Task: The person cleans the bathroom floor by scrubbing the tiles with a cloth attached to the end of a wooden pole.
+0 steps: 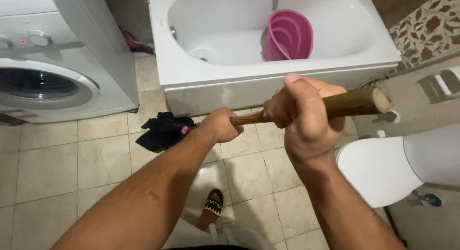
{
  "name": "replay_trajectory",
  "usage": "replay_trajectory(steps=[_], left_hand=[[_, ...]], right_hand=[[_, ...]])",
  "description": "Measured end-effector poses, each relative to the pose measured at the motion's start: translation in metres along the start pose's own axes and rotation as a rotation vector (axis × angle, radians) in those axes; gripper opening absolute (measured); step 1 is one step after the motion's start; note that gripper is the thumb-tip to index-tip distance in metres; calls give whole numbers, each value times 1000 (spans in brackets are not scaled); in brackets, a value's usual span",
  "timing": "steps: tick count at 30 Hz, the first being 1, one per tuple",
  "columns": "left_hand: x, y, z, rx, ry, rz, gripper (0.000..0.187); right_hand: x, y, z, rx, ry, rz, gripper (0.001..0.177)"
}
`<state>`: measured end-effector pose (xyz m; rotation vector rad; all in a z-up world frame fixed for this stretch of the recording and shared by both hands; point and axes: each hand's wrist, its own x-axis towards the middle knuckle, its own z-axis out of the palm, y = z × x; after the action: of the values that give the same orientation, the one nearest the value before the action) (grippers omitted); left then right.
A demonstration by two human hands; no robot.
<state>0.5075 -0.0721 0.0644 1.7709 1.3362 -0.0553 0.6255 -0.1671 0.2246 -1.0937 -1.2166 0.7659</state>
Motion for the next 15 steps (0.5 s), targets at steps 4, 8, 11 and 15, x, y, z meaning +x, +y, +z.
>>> replay_trajectory(steps=[4,8,11,15], left_hand=[[6,6,1,95,-40,-19,26],[1,-11,-9,103,-28,-68,26],[1,-32,-27,98,-9,-102,29],[-3,-73,-52,94,0,-176,32]], right_hand=[[1,13,-11,42,41,-32,43],[0,24,2,64,63,-14,41],[7,34,24,110,72,25,42],[16,50,61,142,59,70,44]])
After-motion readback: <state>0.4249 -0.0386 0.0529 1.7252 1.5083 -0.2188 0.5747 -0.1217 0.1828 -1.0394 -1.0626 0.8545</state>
